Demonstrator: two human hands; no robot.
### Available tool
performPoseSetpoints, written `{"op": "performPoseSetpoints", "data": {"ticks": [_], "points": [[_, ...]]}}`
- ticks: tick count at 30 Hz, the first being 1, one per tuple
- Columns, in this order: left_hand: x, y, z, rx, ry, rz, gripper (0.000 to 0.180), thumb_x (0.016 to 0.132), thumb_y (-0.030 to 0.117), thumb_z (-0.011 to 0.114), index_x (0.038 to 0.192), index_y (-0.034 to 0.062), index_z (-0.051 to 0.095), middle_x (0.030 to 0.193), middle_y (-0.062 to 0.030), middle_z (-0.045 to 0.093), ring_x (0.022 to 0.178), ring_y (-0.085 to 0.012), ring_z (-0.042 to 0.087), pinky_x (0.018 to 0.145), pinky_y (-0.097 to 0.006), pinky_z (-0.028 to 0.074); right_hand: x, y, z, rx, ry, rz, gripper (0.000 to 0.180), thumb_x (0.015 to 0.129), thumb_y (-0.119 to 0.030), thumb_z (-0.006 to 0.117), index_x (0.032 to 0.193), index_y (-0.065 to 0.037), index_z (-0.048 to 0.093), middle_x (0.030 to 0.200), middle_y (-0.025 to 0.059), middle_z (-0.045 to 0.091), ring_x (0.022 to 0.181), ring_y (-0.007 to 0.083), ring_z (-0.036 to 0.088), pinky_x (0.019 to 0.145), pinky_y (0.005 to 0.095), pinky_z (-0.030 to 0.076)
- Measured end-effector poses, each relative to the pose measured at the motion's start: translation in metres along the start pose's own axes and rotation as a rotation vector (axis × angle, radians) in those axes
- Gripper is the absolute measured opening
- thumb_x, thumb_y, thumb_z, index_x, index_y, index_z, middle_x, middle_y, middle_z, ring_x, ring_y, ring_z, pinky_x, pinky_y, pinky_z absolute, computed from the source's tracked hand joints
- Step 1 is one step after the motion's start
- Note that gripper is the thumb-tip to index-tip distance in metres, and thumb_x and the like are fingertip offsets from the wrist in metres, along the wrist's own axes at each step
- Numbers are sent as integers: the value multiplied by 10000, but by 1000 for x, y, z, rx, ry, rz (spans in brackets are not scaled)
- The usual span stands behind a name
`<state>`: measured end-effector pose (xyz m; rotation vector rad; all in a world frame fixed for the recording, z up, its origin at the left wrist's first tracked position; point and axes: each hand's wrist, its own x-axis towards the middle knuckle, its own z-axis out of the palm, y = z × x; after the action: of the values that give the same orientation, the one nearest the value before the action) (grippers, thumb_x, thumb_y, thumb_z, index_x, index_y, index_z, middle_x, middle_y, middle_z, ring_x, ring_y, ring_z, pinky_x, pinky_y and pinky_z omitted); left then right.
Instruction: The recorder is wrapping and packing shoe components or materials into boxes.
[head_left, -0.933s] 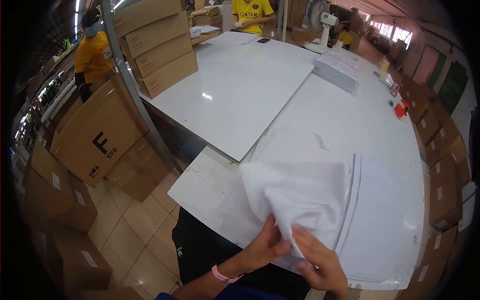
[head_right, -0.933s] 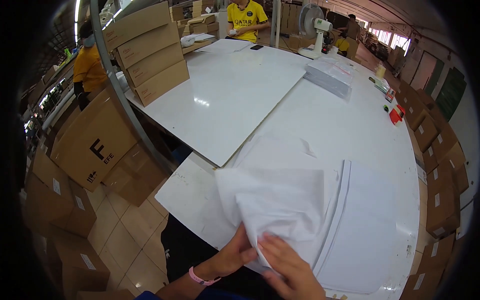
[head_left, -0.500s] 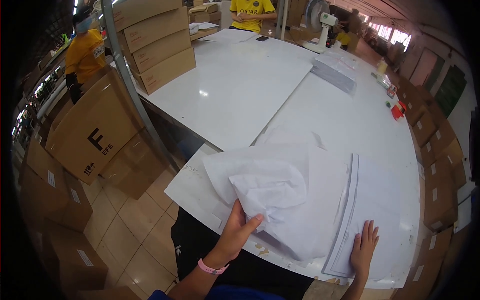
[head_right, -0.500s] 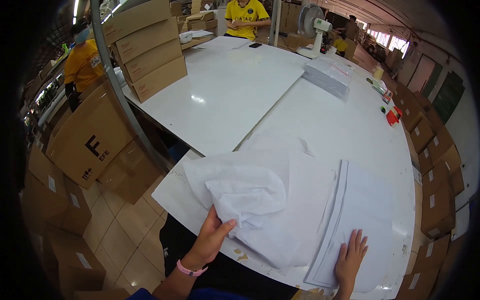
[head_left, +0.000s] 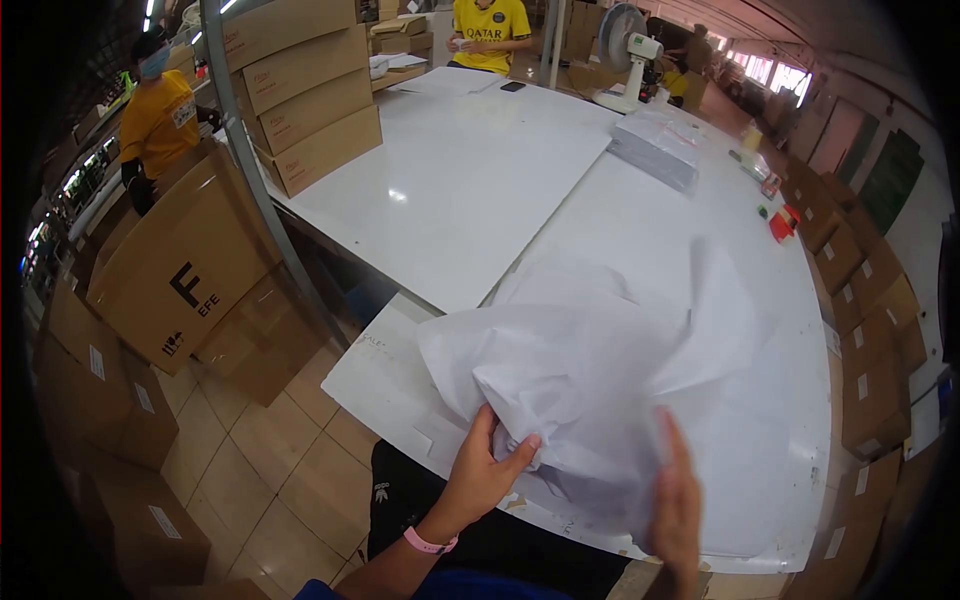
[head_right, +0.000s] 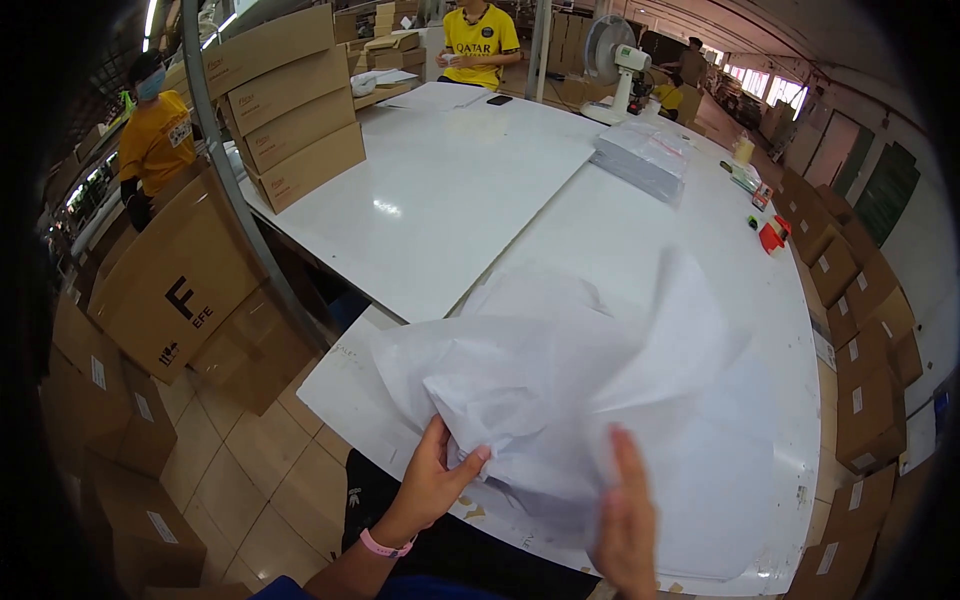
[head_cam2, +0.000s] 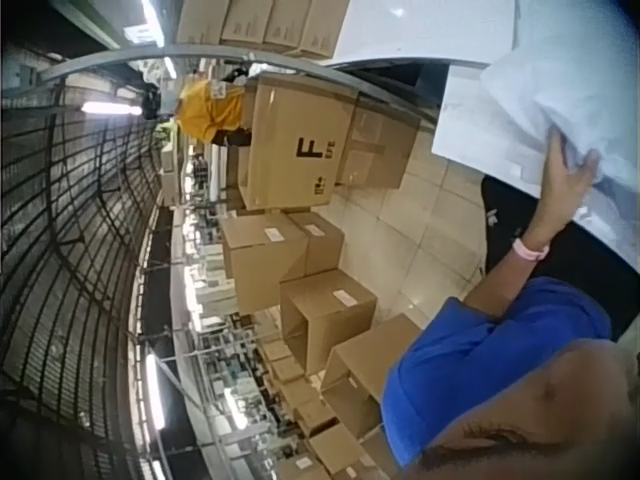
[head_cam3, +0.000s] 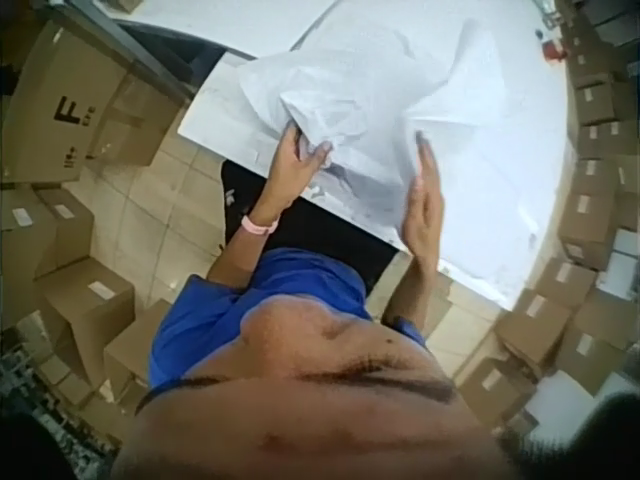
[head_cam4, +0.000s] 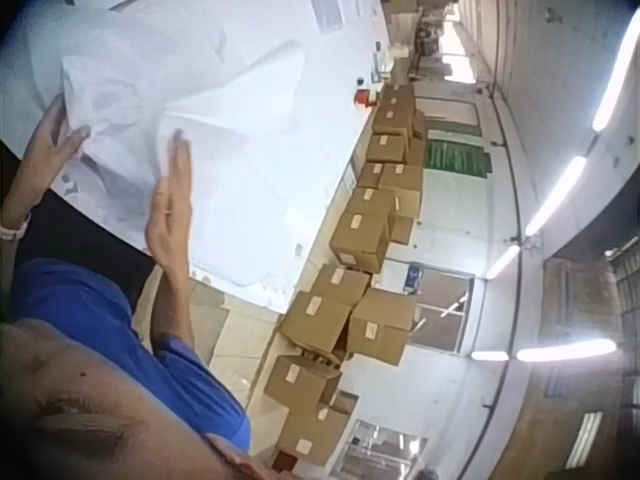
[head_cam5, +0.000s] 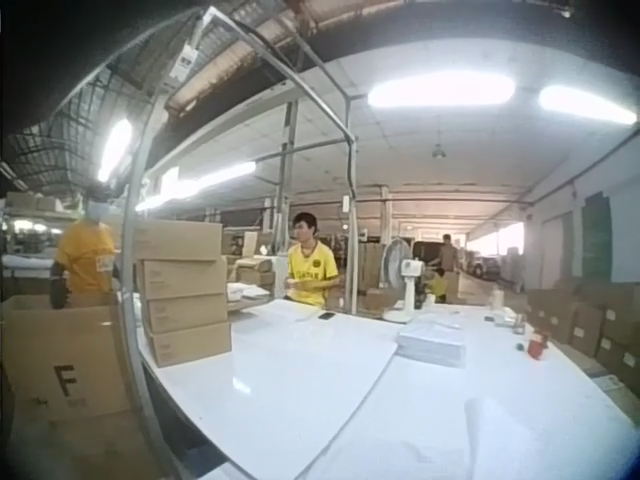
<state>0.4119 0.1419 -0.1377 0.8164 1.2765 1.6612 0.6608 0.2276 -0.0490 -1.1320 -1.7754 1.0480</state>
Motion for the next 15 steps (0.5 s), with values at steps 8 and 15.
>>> {"op": "performPoseSetpoints", "data": {"ticks": [8,15], "points": [[-27,-16,-10,-190,-314,154,759,1242,450,599,1763,-61,393,1737,-189,524,1604,-253,487,1339,-404,381,-9,-2,64,-236,-707,-356,552,1145,-189,671,1679,-56,626,1888,255,348,1768,527,237,1424,585,211],[-27,7,-7,-418,170,-260,640,1231,388,633,1641,-96,548,1592,-153,675,1435,-225,649,1231,-385,497,23,45,-33,-158,-466,-245,389,1047,-131,774,1426,-59,822,1516,176,785,1443,378,715,1335,544,413]]}}
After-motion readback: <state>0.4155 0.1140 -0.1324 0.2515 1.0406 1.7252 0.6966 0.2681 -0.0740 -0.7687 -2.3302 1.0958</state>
